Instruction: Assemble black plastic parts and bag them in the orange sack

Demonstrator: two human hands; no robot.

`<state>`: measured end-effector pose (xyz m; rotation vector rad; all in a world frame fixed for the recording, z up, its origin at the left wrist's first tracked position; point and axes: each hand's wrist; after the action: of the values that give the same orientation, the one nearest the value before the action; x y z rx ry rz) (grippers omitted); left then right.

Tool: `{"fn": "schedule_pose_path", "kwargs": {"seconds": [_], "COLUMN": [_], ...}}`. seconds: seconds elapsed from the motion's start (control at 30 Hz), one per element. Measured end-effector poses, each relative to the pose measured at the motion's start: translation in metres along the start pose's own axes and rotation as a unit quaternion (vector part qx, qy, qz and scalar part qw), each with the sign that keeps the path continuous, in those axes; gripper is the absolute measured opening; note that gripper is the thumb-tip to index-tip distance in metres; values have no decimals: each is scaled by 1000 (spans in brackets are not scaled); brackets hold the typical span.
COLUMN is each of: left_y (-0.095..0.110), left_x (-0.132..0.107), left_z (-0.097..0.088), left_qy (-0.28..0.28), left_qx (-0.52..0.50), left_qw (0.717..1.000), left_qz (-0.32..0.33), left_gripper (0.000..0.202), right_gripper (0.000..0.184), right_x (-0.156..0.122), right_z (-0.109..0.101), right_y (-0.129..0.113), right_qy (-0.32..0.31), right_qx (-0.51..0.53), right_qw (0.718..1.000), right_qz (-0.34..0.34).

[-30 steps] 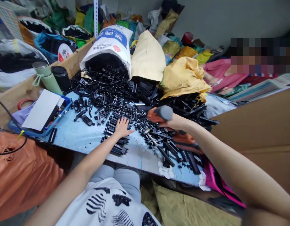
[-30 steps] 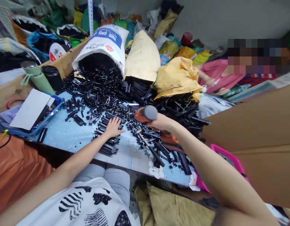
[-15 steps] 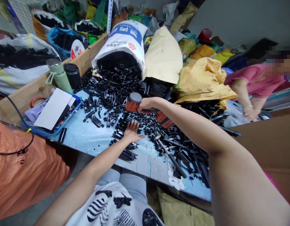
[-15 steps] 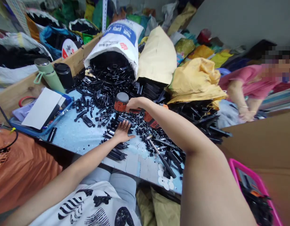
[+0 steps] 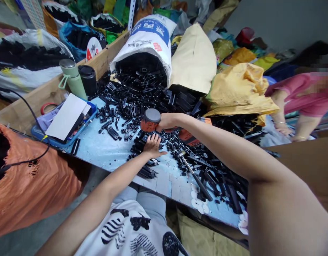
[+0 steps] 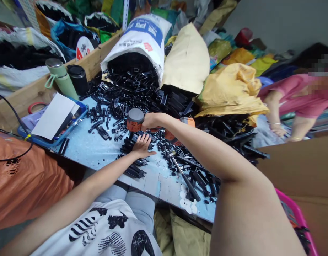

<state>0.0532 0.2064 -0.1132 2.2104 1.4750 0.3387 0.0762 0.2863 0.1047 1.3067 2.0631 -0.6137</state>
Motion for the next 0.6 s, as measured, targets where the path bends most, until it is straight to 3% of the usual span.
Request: {"fn": "schedule_pose_path", "kwargs": {"seconds": [0.17, 0.3, 0.43, 0.6], "left_y": [4, 15, 18, 15], "left_x": [-2, -43, -93, -107], "left_z": [-3, -2, 7, 11], "left_qy": [-16, 10, 34, 11], "left_qx": [3, -4, -12, -12], "left_qw": [1000, 999, 999, 1000], "left_qz": [-11, -30, -17, 4], "left_gripper": [96, 94, 99, 97], "right_gripper": [19, 19, 18, 23], "right_x": [4, -13, -22, -15], "right_z": [12, 21, 31, 36], "right_y": [3, -6, -17, -28], "right_qy": [14, 60, 23, 2], "right_qx": [1, -64, -51, -32], "right_qw": [999, 996, 998, 999], "right_qz": [-31, -14, -12, -9]}}
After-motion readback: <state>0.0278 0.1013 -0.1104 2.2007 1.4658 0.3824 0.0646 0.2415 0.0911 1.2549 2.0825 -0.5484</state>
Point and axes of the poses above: each hand's wrist, its own x-axis towards the middle knuckle, its own z-axis out of the palm, y = z × x, and after that the axes turned 4 degrees about -x, right-handed
